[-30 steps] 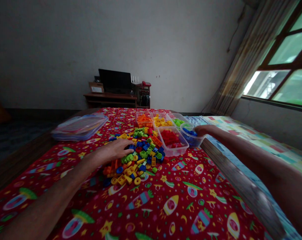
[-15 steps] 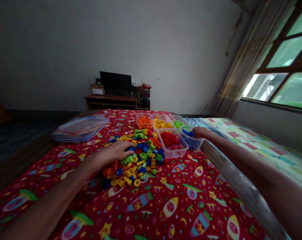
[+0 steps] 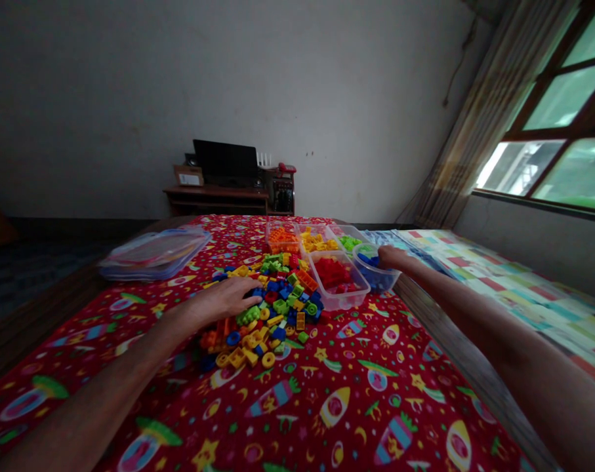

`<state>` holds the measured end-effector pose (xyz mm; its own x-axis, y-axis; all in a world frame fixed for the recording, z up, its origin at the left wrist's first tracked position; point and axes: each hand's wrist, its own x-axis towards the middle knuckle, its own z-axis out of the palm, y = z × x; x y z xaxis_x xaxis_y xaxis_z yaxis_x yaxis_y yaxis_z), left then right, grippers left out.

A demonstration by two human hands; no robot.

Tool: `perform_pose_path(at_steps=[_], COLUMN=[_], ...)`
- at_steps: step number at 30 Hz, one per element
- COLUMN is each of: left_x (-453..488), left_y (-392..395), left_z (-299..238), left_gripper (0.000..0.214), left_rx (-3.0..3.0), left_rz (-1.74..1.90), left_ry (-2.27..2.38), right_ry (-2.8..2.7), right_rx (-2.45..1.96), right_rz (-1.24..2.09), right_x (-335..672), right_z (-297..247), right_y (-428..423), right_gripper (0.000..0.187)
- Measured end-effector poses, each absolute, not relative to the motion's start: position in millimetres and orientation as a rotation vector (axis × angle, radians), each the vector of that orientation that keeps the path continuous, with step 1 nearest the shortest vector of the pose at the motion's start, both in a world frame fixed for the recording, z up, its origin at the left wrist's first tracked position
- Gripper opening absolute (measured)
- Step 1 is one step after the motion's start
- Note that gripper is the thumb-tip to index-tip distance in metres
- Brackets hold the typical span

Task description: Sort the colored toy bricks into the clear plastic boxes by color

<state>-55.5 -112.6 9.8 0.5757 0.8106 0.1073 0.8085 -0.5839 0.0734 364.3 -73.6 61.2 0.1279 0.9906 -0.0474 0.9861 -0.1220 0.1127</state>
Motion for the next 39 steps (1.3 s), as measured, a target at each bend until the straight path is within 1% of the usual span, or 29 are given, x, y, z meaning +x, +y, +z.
perform_pose_path(at_steps=[5, 9, 15, 17, 20, 23, 25, 28, 31, 35, 38, 39], left_x=[-51.2, -49.1, -49.7, -51.8, -55.4, -56.8, -56.0, -53.8, -53.2, -54.2, -54.6, -54.7], left_y=[-116.8, -119.4, -119.9, -118.6, -116.1, -115.1, -116.2, -119.8, -122.7, -122.7, -122.0, -121.7], left_z=[17.3, 21.0, 22.3, 19.9, 14.4, 11.3, 12.5, 17.6, 21.2, 20.1, 18.8, 18.5], left_gripper=[0.040, 0.040, 0.038, 0.037, 0.038, 0.040, 0.040, 0.040, 0.040, 0.042, 0.041, 0.041], left_rx=[2.770, 2.759, 2.733, 2.736, 2.739, 2.743, 2.751, 2.755, 2.731, 2.720, 2.720, 2.719], left_rz=[0.092, 0.087, 0.119, 0.150, 0.183, 0.193, 0.187, 0.141, 0.141, 0.145, 0.147, 0.156], left_ry=[1.446, 1.423, 1.418, 1.403, 1.388, 1.374, 1.367, 1.363, 1.352, 1.358, 1.397, 1.397], right_ry=[1.965, 1.974, 2.248, 2.344, 2.457, 2.549, 2.577, 2.529, 2.390, 2.099, 1.990, 1.984], right_rx=[2.245, 2.257, 2.352, 2.430, 2.524, 2.447, 2.385, 2.386, 2.426, 2.360, 2.342, 2.349], right_rz=[0.070, 0.078, 0.008, -0.103, -0.460, -0.822, -0.921, -0.845, -0.635, -0.346, -0.183, -0.129], right_x=[359.0, 362.4, 362.3, 355.3, 341.0, 328.0, 323.2, 324.9, 336.1, 352.3, 358.8, 360.0], right_z=[73.4, 92.0, 114.7, 118.1, 120.5, 120.9, 120.2, 116.5, 108.8, 95.2, 89.2, 88.6], right_y=[-79.2, -78.4, -76.5, -77.7, -80.8, -82.3, -81.2, -77.7, -75.8, -76.0, -74.4, -73.3], right_gripper=[0.043, 0.035, 0.022, 0.023, 0.024, 0.021, 0.021, 0.018, 0.017, 0.022, 0.017, 0.018])
